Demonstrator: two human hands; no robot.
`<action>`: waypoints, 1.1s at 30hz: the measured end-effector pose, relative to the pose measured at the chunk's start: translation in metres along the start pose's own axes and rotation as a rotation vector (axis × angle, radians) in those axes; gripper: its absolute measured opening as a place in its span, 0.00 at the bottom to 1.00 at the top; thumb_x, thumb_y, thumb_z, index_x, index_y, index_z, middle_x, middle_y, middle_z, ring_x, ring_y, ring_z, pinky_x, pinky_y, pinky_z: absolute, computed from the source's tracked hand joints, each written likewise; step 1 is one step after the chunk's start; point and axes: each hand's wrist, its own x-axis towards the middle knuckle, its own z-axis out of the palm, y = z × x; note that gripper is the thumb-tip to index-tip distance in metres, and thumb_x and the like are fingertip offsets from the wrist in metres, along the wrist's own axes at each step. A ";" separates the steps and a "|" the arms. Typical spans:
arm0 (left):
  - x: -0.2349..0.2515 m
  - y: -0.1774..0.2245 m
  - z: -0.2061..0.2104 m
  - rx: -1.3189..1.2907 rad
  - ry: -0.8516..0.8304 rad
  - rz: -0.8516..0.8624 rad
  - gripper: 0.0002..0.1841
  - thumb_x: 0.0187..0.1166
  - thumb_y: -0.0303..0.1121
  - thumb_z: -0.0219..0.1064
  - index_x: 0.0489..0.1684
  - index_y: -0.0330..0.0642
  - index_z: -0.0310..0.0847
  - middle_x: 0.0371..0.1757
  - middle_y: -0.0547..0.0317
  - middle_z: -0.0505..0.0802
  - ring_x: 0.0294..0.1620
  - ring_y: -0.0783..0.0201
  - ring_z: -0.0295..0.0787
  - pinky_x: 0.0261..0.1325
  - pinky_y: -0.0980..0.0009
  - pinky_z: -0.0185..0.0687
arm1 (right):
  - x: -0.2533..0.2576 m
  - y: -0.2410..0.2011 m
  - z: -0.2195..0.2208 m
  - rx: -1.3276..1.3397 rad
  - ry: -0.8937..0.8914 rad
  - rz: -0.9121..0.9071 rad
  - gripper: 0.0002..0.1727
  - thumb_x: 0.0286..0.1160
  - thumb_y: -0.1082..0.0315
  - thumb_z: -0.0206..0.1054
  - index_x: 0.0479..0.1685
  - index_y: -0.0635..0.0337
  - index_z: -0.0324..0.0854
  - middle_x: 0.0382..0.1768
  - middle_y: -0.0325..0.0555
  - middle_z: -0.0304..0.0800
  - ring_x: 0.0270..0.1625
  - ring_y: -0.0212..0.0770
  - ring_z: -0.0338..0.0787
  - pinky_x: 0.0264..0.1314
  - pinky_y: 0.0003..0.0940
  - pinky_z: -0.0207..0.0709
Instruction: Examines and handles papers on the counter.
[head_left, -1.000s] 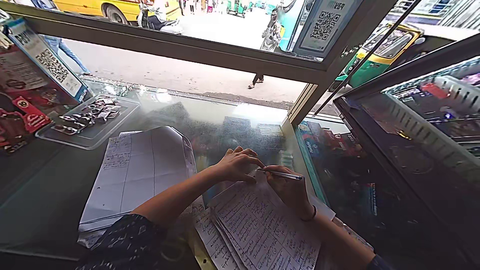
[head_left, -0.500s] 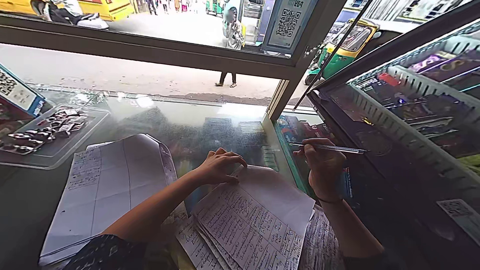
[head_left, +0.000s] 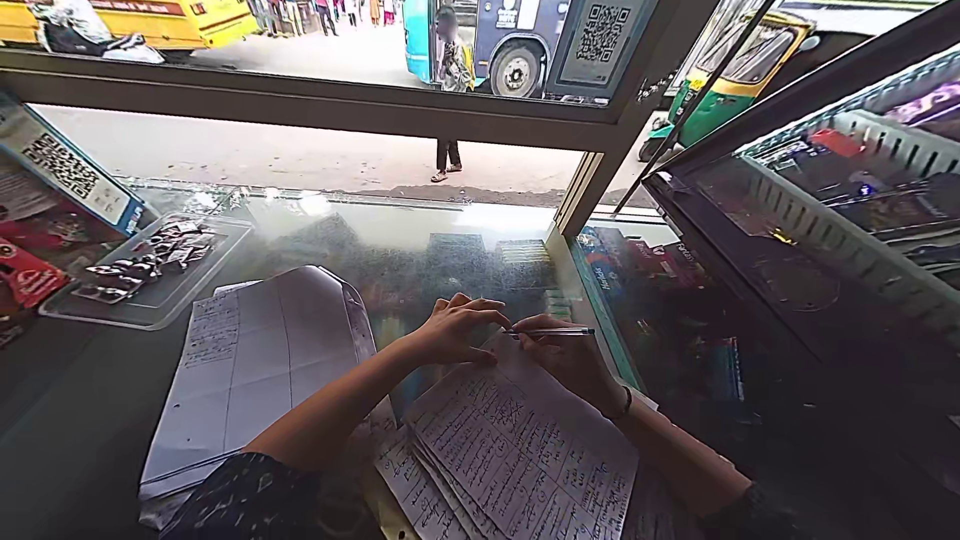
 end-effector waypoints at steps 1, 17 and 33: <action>0.000 0.001 0.000 0.005 -0.002 -0.007 0.27 0.71 0.43 0.78 0.72 0.55 0.83 0.87 0.65 0.73 0.77 0.52 0.68 0.66 0.43 0.57 | 0.000 0.002 0.002 -0.007 0.006 -0.008 0.12 0.77 0.69 0.65 0.47 0.67 0.90 0.40 0.47 0.96 0.40 0.25 0.93 0.48 0.18 0.86; 0.000 -0.001 0.001 0.023 0.002 0.015 0.25 0.72 0.44 0.77 0.70 0.58 0.85 0.88 0.63 0.73 0.77 0.51 0.68 0.65 0.43 0.58 | -0.005 -0.005 -0.002 -0.147 0.002 -0.037 0.10 0.71 0.70 0.63 0.38 0.66 0.90 0.32 0.48 0.94 0.31 0.27 0.90 0.39 0.20 0.82; 0.000 0.000 0.001 0.008 -0.005 0.040 0.24 0.73 0.43 0.76 0.70 0.59 0.84 0.88 0.63 0.71 0.77 0.49 0.68 0.65 0.40 0.58 | -0.023 -0.007 -0.022 -0.150 -0.022 -0.074 0.10 0.69 0.70 0.63 0.36 0.66 0.88 0.32 0.45 0.93 0.33 0.21 0.88 0.42 0.14 0.80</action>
